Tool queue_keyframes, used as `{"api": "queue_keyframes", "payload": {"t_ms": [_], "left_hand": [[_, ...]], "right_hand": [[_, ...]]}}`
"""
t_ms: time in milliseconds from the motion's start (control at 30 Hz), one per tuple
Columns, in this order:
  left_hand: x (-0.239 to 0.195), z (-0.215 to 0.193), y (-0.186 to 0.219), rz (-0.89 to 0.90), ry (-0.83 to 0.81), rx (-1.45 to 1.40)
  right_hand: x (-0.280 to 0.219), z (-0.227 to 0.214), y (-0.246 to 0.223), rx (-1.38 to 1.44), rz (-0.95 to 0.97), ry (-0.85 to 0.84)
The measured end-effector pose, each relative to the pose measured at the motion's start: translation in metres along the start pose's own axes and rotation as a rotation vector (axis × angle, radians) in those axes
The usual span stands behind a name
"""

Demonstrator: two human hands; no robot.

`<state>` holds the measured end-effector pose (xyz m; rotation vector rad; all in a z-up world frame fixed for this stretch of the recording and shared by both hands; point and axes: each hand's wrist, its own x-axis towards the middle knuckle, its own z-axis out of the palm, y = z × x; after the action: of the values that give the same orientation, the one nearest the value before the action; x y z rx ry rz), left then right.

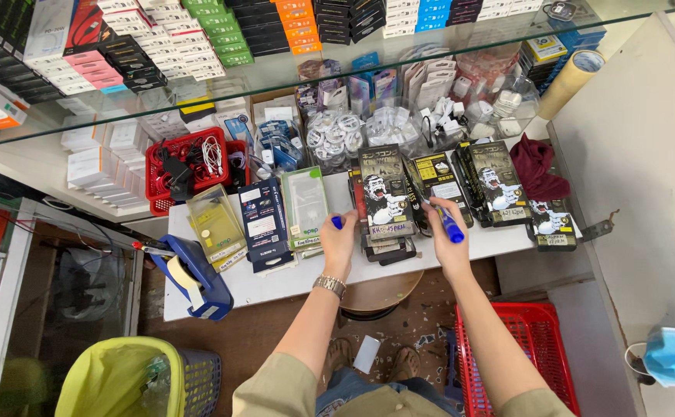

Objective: The person wipes several small electronics boxes with a maroon cloth, then uses a blue marker to write on the boxes. The person stacks the labeled boxes and places them on a shelf.

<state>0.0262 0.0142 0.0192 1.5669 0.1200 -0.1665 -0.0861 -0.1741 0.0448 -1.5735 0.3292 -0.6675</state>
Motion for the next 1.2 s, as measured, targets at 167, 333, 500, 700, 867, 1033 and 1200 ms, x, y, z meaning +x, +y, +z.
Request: {"api": "queue_keyframes", "payload": {"t_ms": [167,333,500,700,867,1033,1200], "left_hand": [[0.015,0.021,0.006,-0.151,-0.109,-0.134],[0.015,0.032,-0.002,-0.19,-0.139,-0.237],[0.017,0.025,0.001,-0.19,-0.189,-0.392],[0.024,-0.015,0.017,-0.252,-0.153,-0.542],[0.039,-0.062,0.015,-0.101,-0.048,-0.221],[0.074,-0.102,0.007,-0.205,-0.02,-0.264],[0.111,-0.115,-0.014,-0.175,0.014,-0.212]], "right_hand": [[0.029,0.014,0.031,0.048,0.429,-0.081],[0.039,0.007,0.047,0.033,0.275,-0.077],[0.051,-0.001,0.021,0.134,0.414,-0.083],[0.045,0.039,-0.009,0.319,0.556,-0.102],[0.024,0.092,-0.003,0.18,0.193,-0.198],[0.022,0.137,0.0,-0.018,0.192,-0.281],[0.026,0.155,-0.007,-0.093,0.199,-0.304]]}}
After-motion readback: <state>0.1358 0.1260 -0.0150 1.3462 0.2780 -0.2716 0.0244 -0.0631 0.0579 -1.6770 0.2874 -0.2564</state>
